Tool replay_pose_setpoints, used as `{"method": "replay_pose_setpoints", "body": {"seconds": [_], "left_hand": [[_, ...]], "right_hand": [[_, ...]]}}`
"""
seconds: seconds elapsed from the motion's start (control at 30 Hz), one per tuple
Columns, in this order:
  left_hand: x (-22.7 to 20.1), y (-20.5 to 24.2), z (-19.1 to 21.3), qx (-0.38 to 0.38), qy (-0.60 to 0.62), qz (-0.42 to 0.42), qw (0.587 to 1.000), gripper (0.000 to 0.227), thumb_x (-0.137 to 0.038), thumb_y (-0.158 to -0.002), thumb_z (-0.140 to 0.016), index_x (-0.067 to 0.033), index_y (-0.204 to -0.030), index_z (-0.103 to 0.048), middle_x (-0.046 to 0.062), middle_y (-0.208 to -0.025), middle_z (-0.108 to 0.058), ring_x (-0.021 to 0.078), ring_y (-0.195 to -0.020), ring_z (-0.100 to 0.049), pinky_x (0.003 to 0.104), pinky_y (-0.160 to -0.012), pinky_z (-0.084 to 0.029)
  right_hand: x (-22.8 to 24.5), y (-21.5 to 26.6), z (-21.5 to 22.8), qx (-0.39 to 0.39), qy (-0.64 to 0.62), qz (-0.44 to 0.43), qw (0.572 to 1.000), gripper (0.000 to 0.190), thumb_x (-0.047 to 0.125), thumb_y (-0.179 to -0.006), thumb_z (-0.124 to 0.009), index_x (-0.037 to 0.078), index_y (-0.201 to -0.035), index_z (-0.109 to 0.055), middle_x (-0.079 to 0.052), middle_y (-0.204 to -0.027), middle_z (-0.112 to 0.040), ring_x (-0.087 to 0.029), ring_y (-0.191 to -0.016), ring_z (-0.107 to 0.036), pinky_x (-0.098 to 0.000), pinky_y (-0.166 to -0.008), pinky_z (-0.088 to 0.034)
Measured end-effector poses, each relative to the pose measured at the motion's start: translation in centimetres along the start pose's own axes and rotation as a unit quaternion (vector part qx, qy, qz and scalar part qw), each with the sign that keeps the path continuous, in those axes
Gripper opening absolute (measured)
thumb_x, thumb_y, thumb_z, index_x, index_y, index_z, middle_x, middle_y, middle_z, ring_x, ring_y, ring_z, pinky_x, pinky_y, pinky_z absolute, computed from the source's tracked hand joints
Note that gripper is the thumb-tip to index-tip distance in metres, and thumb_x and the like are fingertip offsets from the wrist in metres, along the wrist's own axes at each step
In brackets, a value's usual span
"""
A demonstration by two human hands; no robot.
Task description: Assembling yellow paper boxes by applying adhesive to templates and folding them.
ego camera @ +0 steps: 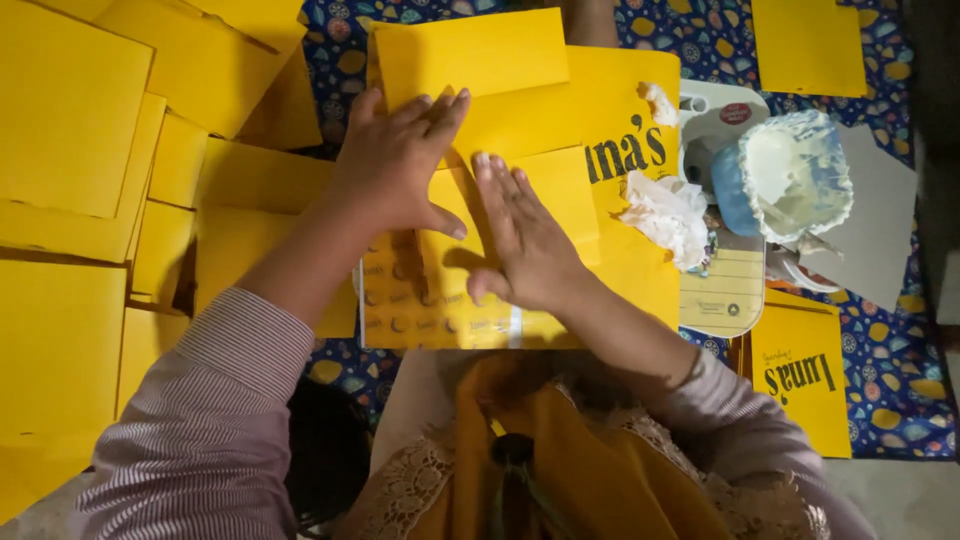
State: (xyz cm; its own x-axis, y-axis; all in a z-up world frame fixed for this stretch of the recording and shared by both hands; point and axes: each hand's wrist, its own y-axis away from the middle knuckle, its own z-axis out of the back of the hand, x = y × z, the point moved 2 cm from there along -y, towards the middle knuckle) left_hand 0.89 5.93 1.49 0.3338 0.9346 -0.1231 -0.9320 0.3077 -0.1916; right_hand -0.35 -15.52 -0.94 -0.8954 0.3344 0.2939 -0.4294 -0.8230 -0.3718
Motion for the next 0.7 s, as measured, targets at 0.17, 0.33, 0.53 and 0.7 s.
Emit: {"method": "replay_pose_setpoints", "body": {"seconds": [0.17, 0.33, 0.53, 0.7], "left_hand": [[-0.2, -0.4, 0.2, 0.019, -0.055, 0.007, 0.998, 0.146, -0.076, -0.044, -0.089, -0.0034, -0.158, -0.035, 0.017, -0.138, -0.064, 0.0311, -0.122, -0.06, 0.056, -0.097, -0.03], [0.5, -0.5, -0.7, 0.02, -0.037, 0.011, 0.999, 0.152, -0.08, -0.043, -0.089, -0.0021, -0.16, -0.032, 0.024, -0.14, -0.064, 0.0339, -0.128, -0.06, 0.061, -0.104, -0.026], [0.7, -0.8, -1.5, 0.031, -0.046, 0.028, 0.998, 0.154, -0.084, -0.043, -0.087, -0.0063, -0.163, -0.028, 0.019, -0.143, -0.063, 0.0311, -0.128, -0.06, 0.06, -0.105, -0.024], [0.7, -0.9, -1.2, 0.039, -0.062, 0.025, 0.997, 0.154, -0.086, -0.046, -0.085, -0.0057, -0.164, -0.027, 0.02, -0.14, -0.064, 0.0341, -0.119, -0.064, 0.06, -0.103, -0.028]], "right_hand": [[-2.0, -2.4, 1.4, -0.063, -0.384, 0.032, 0.92, 0.087, 0.022, -0.119, -0.052, 0.035, -0.165, 0.02, -0.018, -0.176, 0.011, -0.036, -0.167, 0.0, -0.0385, -0.139, -0.04], [-1.9, 4.6, 8.6, -0.151, -0.016, -0.213, 0.965, 0.052, 0.035, -0.105, -0.052, 0.0, -0.143, -0.045, -0.024, -0.155, -0.046, -0.041, -0.145, -0.044, -0.0545, -0.121, -0.037], [-3.3, 10.2, 8.8, -0.167, 0.151, -0.259, 0.939, 0.031, -0.003, -0.089, -0.067, 0.0, -0.12, -0.072, -0.02, -0.123, -0.066, -0.038, -0.106, -0.061, -0.046, -0.091, -0.05], [0.3, 5.3, 7.3, -0.237, 0.015, -0.167, 0.957, 0.034, -0.017, -0.082, -0.058, -0.004, -0.112, -0.068, -0.02, -0.113, -0.069, -0.033, -0.099, -0.064, -0.0406, -0.084, -0.053]]}}
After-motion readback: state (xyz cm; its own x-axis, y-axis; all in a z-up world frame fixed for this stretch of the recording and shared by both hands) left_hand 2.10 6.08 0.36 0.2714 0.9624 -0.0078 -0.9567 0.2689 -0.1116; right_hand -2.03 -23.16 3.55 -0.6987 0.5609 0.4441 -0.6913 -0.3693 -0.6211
